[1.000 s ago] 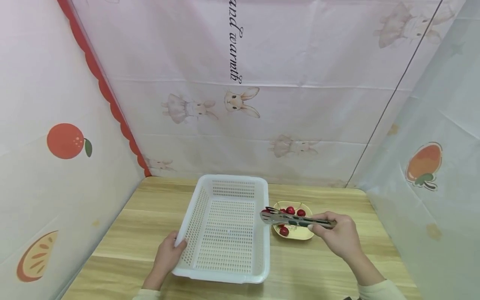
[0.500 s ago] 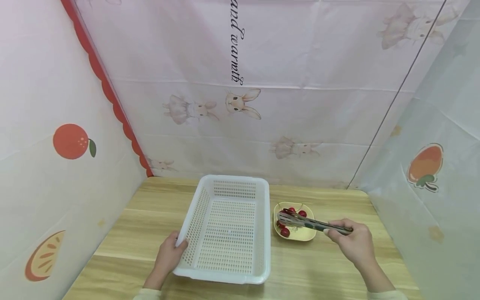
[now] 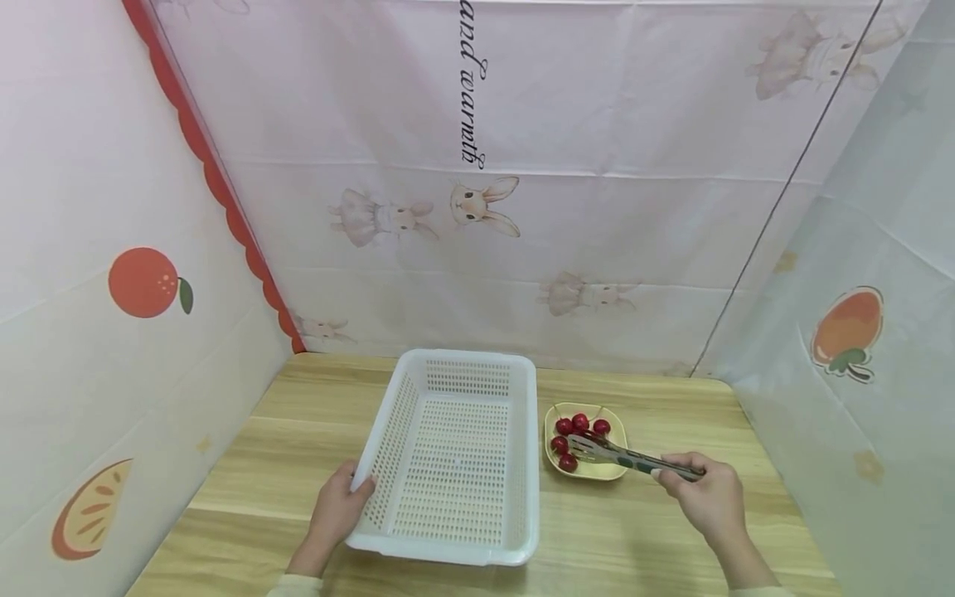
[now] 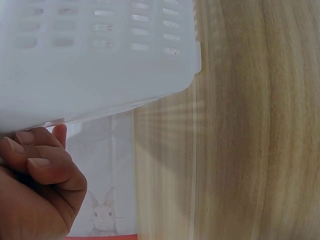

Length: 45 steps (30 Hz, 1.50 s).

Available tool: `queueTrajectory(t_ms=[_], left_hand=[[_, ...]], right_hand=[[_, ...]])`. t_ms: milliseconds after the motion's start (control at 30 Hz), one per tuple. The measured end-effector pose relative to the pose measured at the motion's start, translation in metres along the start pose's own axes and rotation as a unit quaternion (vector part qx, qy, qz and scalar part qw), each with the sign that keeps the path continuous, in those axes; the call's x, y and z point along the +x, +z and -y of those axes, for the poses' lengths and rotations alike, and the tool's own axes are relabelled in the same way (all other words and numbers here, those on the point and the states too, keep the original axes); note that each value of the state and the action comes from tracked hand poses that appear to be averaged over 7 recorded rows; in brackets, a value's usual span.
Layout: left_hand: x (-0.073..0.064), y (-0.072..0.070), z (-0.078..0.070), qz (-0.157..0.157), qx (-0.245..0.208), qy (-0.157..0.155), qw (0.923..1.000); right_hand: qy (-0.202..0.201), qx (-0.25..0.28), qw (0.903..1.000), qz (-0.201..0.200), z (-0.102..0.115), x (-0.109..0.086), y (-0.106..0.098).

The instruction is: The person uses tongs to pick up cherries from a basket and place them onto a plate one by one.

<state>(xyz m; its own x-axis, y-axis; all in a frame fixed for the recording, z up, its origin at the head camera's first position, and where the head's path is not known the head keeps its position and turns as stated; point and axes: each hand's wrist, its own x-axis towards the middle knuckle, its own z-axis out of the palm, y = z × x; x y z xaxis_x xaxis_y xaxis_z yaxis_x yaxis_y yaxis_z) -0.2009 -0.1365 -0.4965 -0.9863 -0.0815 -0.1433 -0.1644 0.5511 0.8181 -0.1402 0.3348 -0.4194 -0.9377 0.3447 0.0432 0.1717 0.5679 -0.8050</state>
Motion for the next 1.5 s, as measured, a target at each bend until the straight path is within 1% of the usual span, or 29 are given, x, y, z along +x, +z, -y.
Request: queueTrajectory(t_ms=[133,233,400,467,567,600,667,733,800,833,900,967,1033,1133,1267,1333,1400,1433,1467,1500], left_hand=[[-0.001,0.0,0.0,0.004,-0.004,0.014,0.9999],[-0.002,0.0,0.0,0.005,-0.009,0.026,0.9996],[-0.001,-0.001,0.0,0.002,-0.008,0.029,0.9995],[-0.002,-0.001,0.0,-0.001,-0.002,0.029,0.9996],[-0.002,-0.001,0.0,-0.003,-0.001,0.027,0.9996],[-0.003,-0.001,0.0,-0.002,-0.002,0.024,0.9997],[-0.003,-0.001,-0.001,0.001,-0.004,0.027,0.9996],[-0.003,-0.001,-0.001,0.004,-0.007,0.027,0.9996],[-0.003,-0.001,-0.001,0.004,-0.007,0.026,0.9996],[-0.003,-0.001,-0.001,0.004,-0.006,0.027,0.9996],[-0.002,-0.001,-0.001,0.002,-0.006,0.027,0.9996],[-0.002,-0.001,0.0,0.002,-0.008,0.03,0.9995],[-0.002,-0.001,0.001,0.003,-0.01,0.029,0.9995],[-0.003,0.001,0.002,0.004,-0.012,0.023,0.9997],[-0.003,0.001,0.002,0.0,-0.006,0.03,0.9995],[-0.002,0.001,0.002,-0.002,-0.004,0.032,0.9995],[-0.002,0.001,0.002,-0.005,-0.005,0.028,0.9996],[-0.001,0.0,0.002,-0.005,-0.004,0.028,0.9996],[-0.001,0.0,0.001,-0.004,-0.007,0.026,0.9996],[-0.001,0.0,0.001,-0.001,-0.009,0.026,0.9996]], right_hand=[[0.024,0.018,0.9995,0.008,-0.007,0.002,0.002],[0.041,0.018,0.999,0.007,-0.009,0.002,0.0],[0.05,0.004,0.9988,-0.001,-0.01,0.002,0.0],[0.058,0.009,0.9983,-0.005,-0.01,0.002,0.001],[0.081,0.03,0.9959,-0.027,-0.011,-0.001,0.003],[0.091,0.041,0.9943,-0.038,-0.011,-0.002,0.005],[0.109,0.067,0.9896,-0.064,-0.013,-0.005,0.008],[0.127,0.106,0.9822,-0.089,-0.014,-0.007,0.012],[0.145,0.157,0.9706,-0.112,-0.016,-0.009,0.017],[0.152,0.183,0.9633,-0.124,-0.018,-0.01,0.019],[0.167,0.236,0.9463,-0.145,-0.021,-0.011,0.024],[0.181,0.29,0.9255,-0.164,-0.025,-0.012,0.028],[0.191,0.329,0.907,-0.18,-0.029,-0.012,0.031],[0.208,0.383,0.8764,-0.204,-0.035,-0.013,0.035],[0.208,0.414,0.8508,-0.249,-0.039,-0.01,0.04],[0.201,0.419,0.844,-0.268,-0.041,-0.006,0.043],[0.191,0.42,0.8414,-0.281,-0.042,-0.001,0.046],[0.189,0.416,0.8437,-0.281,-0.045,0.001,0.048],[0.178,0.426,0.8392,-0.287,-0.05,0.004,0.05],[0.177,0.418,0.8431,-0.288,-0.054,0.006,0.052]])
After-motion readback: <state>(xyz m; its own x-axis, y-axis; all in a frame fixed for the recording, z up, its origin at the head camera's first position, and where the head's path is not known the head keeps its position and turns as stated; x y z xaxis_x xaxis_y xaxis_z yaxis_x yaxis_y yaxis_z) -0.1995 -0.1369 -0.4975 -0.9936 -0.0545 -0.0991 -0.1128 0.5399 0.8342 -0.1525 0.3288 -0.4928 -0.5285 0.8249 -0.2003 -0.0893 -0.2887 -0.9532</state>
